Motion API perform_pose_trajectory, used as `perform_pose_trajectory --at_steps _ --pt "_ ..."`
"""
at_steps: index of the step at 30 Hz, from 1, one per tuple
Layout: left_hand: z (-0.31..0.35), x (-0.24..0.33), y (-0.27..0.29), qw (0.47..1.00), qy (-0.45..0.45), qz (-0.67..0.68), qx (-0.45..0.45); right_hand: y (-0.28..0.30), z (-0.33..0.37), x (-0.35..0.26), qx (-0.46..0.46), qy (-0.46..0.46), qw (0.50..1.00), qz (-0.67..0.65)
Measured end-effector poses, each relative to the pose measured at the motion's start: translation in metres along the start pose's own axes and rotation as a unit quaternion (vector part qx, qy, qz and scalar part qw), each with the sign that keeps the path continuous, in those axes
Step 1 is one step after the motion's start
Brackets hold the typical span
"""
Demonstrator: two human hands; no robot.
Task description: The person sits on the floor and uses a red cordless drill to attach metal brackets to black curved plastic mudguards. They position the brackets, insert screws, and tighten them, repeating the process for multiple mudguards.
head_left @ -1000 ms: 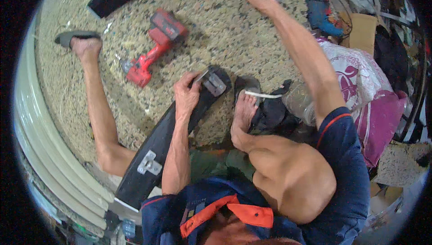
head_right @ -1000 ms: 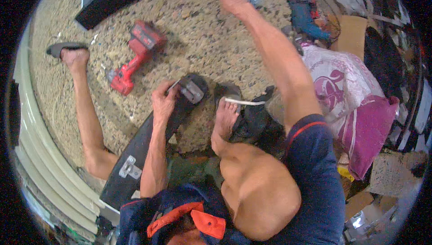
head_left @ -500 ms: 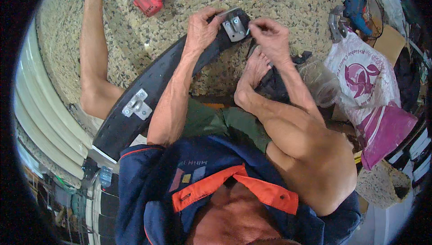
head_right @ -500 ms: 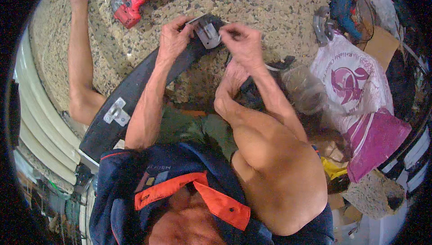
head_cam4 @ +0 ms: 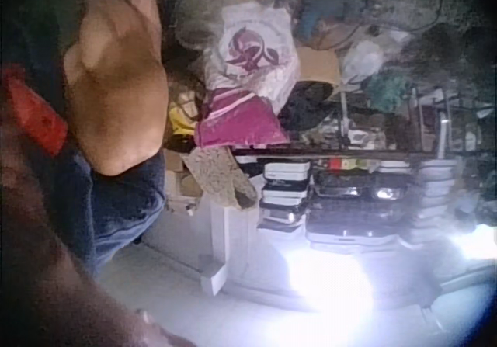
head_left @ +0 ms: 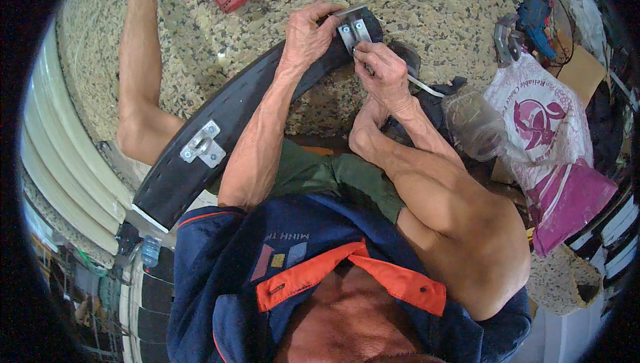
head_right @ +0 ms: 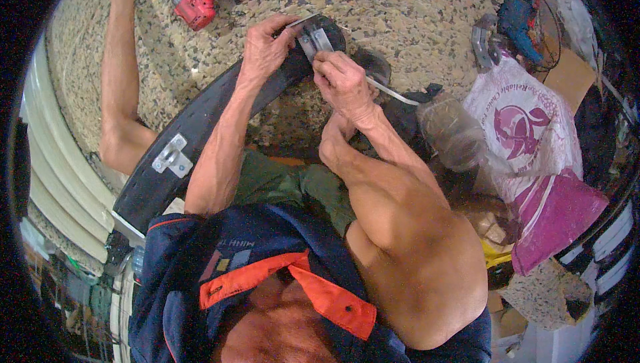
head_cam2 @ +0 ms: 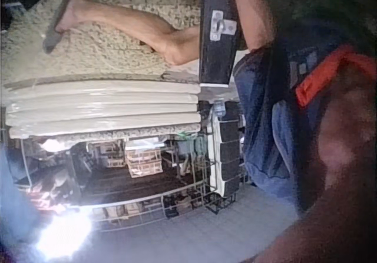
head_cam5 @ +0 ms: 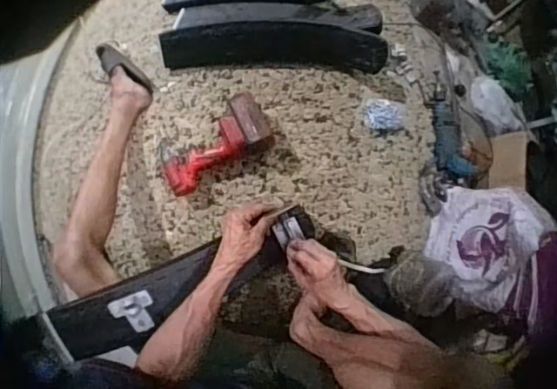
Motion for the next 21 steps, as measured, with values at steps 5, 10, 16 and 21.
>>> perform_pose_trajectory --at_steps 5,10,16,21 --pt "-0.0019 0.0054 0.0020 0.999 -0.051 -0.013 0.000 -0.0020 0.0071 -0.0010 -0.001 -0.023 1.000 0.016" --pt "-0.0009 0.0007 0.0017 0.999 -0.029 -0.023 -0.010 0.0010 0.0099 0.0038 0.040 -0.050 0.998 0.028" --pt "-0.0005 0.0049 0.0017 0.996 -0.074 -0.050 -0.004 -0.0022 0.0103 0.0007 0.009 -0.045 0.999 0.016" --pt "-0.0010 0.0002 0.0002 0.998 -0.062 -0.020 -0.005 0.0033 0.0101 0.0056 0.020 -0.078 0.996 0.032"
Point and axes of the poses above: each hand's wrist, its own z-axis away from the middle knuckle, its own y-axis out of the back of the hand, x = y × z, the point moved 7 cm from there along -z, towards the middle knuckle, and after that the axes turned 4 degrees about -y, right-handed, at the moved point
